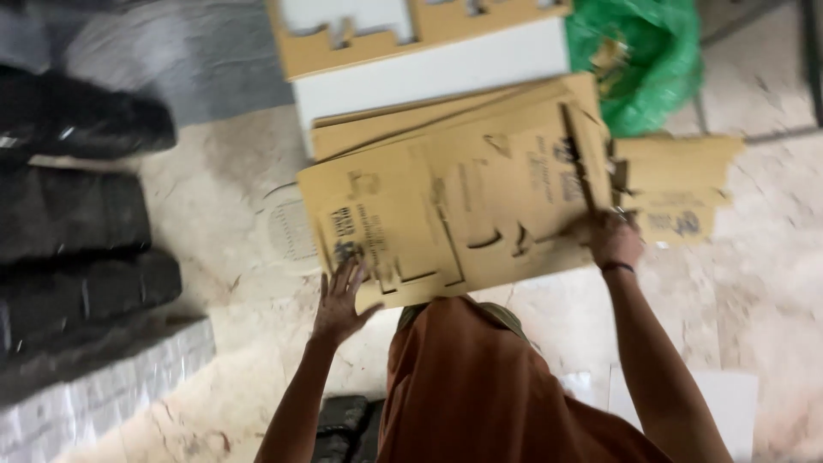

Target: Separating die-cut cardboard box templates from a larger sheet and folding them into shape.

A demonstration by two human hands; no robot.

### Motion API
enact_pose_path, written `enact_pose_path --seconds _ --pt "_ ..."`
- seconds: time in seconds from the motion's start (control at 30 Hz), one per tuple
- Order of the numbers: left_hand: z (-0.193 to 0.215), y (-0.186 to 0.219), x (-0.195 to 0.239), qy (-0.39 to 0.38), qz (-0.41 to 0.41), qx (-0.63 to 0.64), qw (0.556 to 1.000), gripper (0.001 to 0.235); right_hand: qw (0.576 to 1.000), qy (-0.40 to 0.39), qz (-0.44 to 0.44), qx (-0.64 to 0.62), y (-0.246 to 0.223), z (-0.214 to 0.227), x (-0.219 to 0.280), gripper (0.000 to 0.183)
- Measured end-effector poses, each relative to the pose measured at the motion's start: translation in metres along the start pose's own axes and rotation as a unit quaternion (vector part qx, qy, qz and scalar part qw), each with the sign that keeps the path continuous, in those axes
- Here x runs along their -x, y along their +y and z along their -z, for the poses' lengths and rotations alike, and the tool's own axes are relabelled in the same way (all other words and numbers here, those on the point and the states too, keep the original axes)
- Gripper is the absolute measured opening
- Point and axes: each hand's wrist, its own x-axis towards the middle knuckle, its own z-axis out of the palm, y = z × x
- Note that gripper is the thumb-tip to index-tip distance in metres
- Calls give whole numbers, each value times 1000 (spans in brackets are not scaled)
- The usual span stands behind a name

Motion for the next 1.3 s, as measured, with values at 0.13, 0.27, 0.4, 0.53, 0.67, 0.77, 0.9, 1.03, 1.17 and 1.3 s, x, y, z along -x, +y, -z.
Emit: enact_pose_path --seconds 0.13,0.27,0.4,0.53,0.67,0.77,0.9,1.03,1.17,1.3 --pt "28 -43 -56 108 132 -12 985 94 997 -66 36 -14 9 11 -37 61" --pt "36 -93 -130 24 269 57 961 110 997 8 73 20 -96 60 -42 85" --pt "44 -109 -187 -42 225 28 973 123 870 227 434 61 -177 73 -84 54" --pt "50 -100 -222 -49 65 -35 996 116 899 42 332 282 -225 76 -141 59" --pt "46 -99 -230 -132 63 -63 987 106 852 11 443 278 -225 76 -174 78" --pt "50 -96 -228 -153 54 -82 983 95 823 32 495 278 -211 76 -178 75" --pt "52 -94 -232 -142 62 -82 984 103 813 6 504 291 -213 77 -176 78" --pt "71 -76 -233 -124 74 -54 988 101 817 -14 507 275 -212 86 -172 78" --pt "94 -58 -237 -140 112 -28 983 88 841 -48 505 186 -212 106 -167 89" --pt "124 -42 -231 -140 227 71 961 112 898 -51 430 -71 -167 122 -186 71"
